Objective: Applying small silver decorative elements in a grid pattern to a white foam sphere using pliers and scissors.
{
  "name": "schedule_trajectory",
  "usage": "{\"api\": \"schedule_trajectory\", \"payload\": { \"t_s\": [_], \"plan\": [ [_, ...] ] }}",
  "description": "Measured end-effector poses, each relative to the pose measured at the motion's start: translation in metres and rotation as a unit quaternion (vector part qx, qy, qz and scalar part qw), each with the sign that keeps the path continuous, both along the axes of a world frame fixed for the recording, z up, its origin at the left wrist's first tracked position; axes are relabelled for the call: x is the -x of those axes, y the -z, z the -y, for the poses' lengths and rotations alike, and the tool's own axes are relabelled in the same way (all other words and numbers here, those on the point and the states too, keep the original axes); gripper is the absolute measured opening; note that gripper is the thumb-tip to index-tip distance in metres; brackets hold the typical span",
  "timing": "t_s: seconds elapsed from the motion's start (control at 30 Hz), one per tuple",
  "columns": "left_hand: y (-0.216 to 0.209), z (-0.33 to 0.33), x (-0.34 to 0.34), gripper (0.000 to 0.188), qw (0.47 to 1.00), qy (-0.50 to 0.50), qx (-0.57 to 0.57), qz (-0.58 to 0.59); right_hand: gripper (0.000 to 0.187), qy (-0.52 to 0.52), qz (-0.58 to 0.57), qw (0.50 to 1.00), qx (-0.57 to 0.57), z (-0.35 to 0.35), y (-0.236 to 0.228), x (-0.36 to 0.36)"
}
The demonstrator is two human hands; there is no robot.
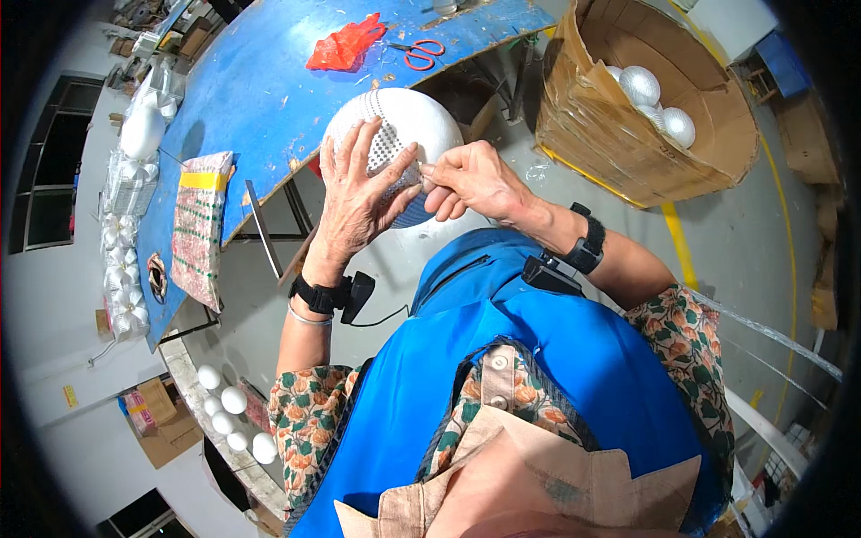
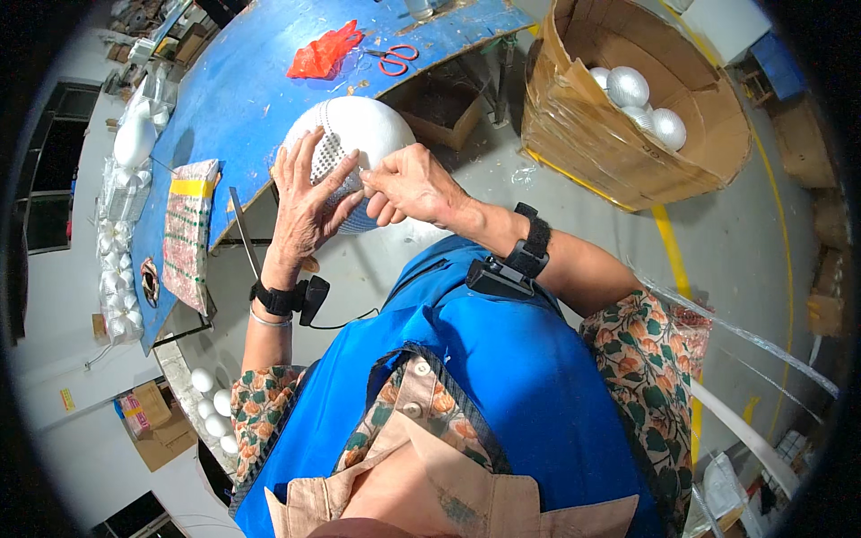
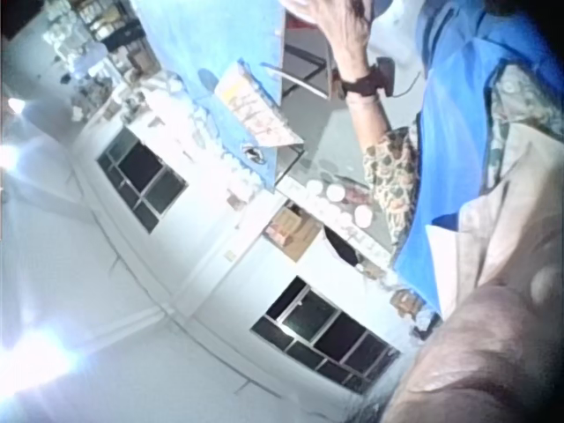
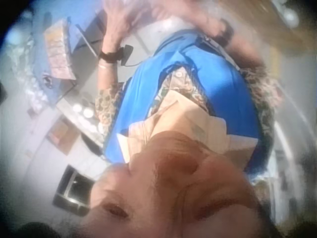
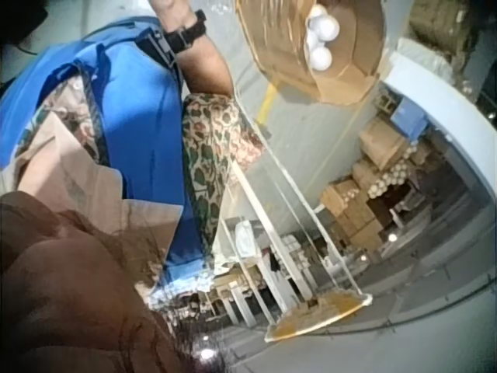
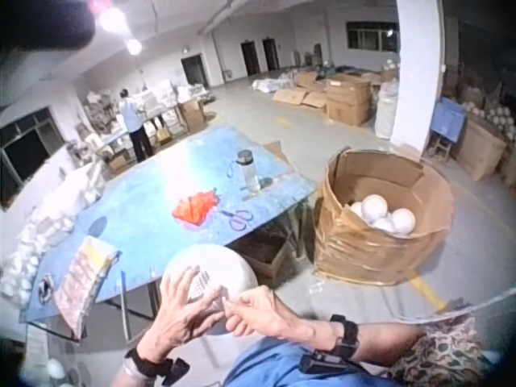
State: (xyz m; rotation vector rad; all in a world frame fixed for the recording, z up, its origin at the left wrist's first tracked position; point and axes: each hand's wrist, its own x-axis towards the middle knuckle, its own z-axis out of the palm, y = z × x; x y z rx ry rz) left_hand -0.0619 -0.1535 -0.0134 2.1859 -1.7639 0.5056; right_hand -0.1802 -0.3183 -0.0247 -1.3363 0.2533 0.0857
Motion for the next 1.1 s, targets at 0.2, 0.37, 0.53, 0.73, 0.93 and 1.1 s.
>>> {"api": "schedule_trajectory", "payload": {
  "t_s": [0.2, 0.37, 0.53, 0.73, 0.93, 1.1],
  "plan": [
    [-0.005, -0.001, -0.011, 0.047, 0.999, 0.024, 0.010, -0.039, 0.029, -0.007, 0.036, 0.999, -0.021, -0.009, -0.008, 0.005],
    [-0.010, 0.000, -0.015, 0.042, 0.996, 0.041, 0.015, -0.084, 0.028, -0.010, 0.009, 0.998, -0.063, -0.010, -0.002, 0.002],
    [-0.011, 0.000, -0.012, 0.038, 0.997, 0.036, 0.007, -0.068, 0.029, -0.008, 0.023, 0.999, -0.043, -0.014, 0.000, 0.004],
    [-0.012, -0.002, -0.024, 0.037, 0.999, 0.009, -0.017, -0.035, 0.029, -0.022, 0.040, 0.999, -0.009, -0.015, 0.012, 0.011],
    [-0.015, -0.002, -0.028, 0.049, 0.999, 0.021, -0.011, -0.046, 0.029, -0.042, 0.052, 0.998, -0.012, -0.018, 0.011, 0.012],
    [-0.013, -0.001, -0.030, 0.054, 0.999, 0.000, -0.020, -0.033, 0.029, -0.057, 0.059, 0.997, 0.010, -0.020, 0.000, 0.007]
  ]
}}
